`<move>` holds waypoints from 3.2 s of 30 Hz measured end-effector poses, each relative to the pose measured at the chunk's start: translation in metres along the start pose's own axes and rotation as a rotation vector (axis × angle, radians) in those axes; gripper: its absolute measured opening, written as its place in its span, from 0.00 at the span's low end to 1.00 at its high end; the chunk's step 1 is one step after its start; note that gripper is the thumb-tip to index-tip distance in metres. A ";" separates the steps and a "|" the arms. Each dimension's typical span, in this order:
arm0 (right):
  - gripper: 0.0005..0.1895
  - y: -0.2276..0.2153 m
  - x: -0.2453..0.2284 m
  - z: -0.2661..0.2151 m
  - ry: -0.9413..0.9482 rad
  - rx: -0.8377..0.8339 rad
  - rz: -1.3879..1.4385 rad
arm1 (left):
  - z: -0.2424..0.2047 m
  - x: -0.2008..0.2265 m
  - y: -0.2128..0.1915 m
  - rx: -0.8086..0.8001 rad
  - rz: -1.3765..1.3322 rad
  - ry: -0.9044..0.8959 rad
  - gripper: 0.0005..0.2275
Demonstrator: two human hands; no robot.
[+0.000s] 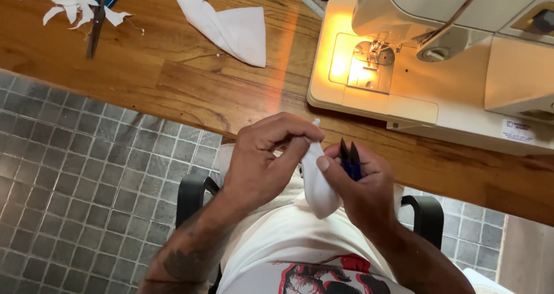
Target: Trimming excess threads or fabric from a small white circular piece using thread nippers
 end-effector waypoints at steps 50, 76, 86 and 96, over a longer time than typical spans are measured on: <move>0.27 -0.008 -0.044 -0.038 0.144 -0.615 0.085 | -0.039 -0.060 0.015 0.009 -0.722 -0.588 0.08; 0.23 -0.004 -0.024 -0.034 0.189 -0.560 0.310 | -0.037 -0.034 0.022 0.048 -0.388 -0.368 0.07; 0.23 -0.002 -0.021 -0.036 0.191 -0.555 0.385 | -0.041 -0.037 0.026 0.058 -0.462 -0.379 0.07; 0.24 -0.002 -0.022 -0.038 0.174 -0.540 0.374 | -0.048 -0.051 0.029 0.069 -0.658 -0.499 0.08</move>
Point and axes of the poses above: each hand's wrist, its own z-axis towards the middle knuckle, its own y-axis out of the palm, x = y × z, the point moved 4 cm from there along z, towards the middle knuckle, and after that the axes turned 8 degrees about y, right-handed, at the moved point
